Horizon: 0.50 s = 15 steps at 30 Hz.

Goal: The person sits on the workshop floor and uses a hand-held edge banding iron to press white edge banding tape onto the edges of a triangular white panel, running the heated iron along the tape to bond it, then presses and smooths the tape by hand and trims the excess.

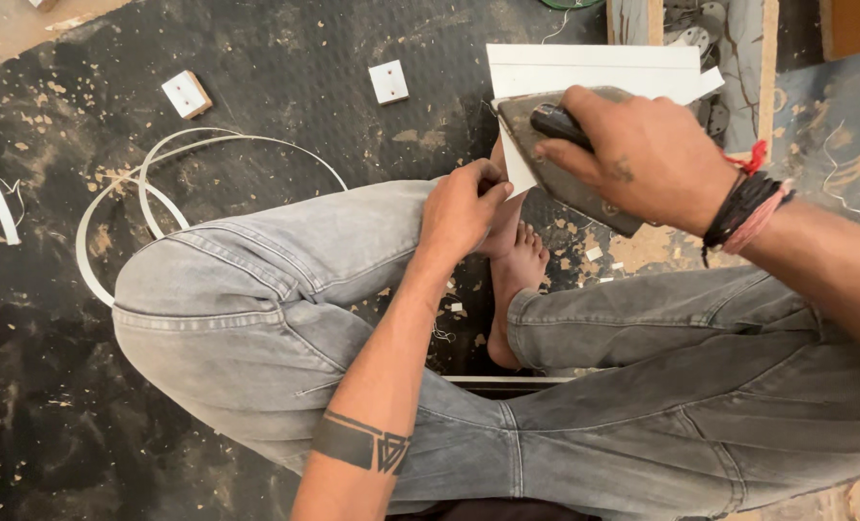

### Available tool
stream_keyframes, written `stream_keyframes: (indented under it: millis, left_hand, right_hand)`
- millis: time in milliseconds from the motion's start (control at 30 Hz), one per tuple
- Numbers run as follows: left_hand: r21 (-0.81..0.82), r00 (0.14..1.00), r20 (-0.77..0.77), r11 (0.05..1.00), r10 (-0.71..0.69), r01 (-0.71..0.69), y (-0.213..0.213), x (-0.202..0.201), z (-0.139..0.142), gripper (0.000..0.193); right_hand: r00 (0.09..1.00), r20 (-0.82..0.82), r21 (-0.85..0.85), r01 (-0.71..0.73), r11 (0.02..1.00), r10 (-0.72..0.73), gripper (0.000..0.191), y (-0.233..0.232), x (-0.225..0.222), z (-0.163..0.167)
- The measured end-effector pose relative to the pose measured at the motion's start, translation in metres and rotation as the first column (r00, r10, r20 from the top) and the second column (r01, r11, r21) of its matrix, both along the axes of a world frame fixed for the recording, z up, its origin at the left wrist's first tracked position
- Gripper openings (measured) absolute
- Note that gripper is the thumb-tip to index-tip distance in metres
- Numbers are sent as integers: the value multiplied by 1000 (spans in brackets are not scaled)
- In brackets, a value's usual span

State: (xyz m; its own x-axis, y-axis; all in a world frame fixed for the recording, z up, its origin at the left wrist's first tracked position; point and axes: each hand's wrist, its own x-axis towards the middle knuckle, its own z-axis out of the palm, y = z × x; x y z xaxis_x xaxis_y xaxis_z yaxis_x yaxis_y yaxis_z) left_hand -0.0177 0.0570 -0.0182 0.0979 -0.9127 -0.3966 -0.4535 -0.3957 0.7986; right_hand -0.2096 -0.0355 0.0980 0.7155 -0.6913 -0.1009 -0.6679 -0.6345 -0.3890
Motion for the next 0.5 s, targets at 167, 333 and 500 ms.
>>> stream_keyframes:
  millis: [167, 333, 500]
  left_hand:
    - [-13, 1000, -9, 1000, 12, -12, 0, -1, 0, 25]
    - [37, 1000, 29, 999, 9, -10, -2, -3, 1, 26]
    - [69, 997, 67, 997, 25, -30, -3, -5, 1, 24]
  right_hand:
    - [1000, 21, -4, -4, 1000, 4, 38, 5, 8, 1]
    - [996, -88, 54, 27, 998, -22, 41, 3, 0, -1]
    - [984, -163, 101, 83, 991, -66, 42, -11, -29, 5]
